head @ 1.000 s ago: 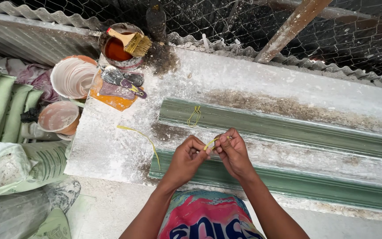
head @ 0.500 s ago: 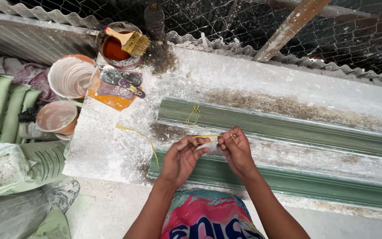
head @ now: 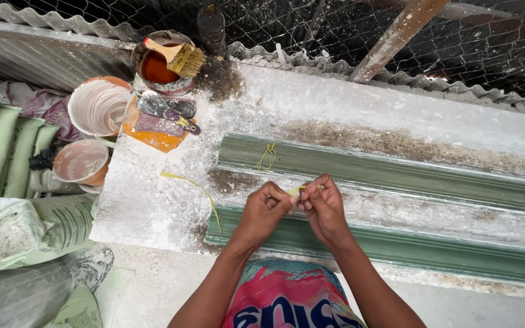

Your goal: Tying and organizing architectural molding strips in a workshop.

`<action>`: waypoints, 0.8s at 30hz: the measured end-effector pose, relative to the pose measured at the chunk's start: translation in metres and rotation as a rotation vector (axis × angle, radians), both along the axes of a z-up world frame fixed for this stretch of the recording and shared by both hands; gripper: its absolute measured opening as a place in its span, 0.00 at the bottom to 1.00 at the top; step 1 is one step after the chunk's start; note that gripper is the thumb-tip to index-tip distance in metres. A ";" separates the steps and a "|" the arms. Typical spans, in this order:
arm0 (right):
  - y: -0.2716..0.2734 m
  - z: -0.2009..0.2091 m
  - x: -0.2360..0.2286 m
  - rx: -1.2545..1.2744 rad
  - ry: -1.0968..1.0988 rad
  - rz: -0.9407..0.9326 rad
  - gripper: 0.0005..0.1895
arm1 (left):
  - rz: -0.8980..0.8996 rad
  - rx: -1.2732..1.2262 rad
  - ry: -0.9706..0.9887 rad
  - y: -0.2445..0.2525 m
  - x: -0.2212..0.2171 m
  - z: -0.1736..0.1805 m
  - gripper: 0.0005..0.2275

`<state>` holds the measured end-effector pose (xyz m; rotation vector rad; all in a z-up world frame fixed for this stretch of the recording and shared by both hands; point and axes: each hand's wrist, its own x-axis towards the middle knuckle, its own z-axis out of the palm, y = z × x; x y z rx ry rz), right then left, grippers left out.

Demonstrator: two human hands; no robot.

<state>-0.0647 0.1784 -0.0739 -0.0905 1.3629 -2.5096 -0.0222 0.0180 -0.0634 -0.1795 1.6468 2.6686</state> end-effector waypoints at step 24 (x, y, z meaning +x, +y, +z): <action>0.001 -0.061 0.001 0.279 -0.316 0.049 0.05 | -0.263 0.188 -0.284 -0.063 0.010 -0.060 0.11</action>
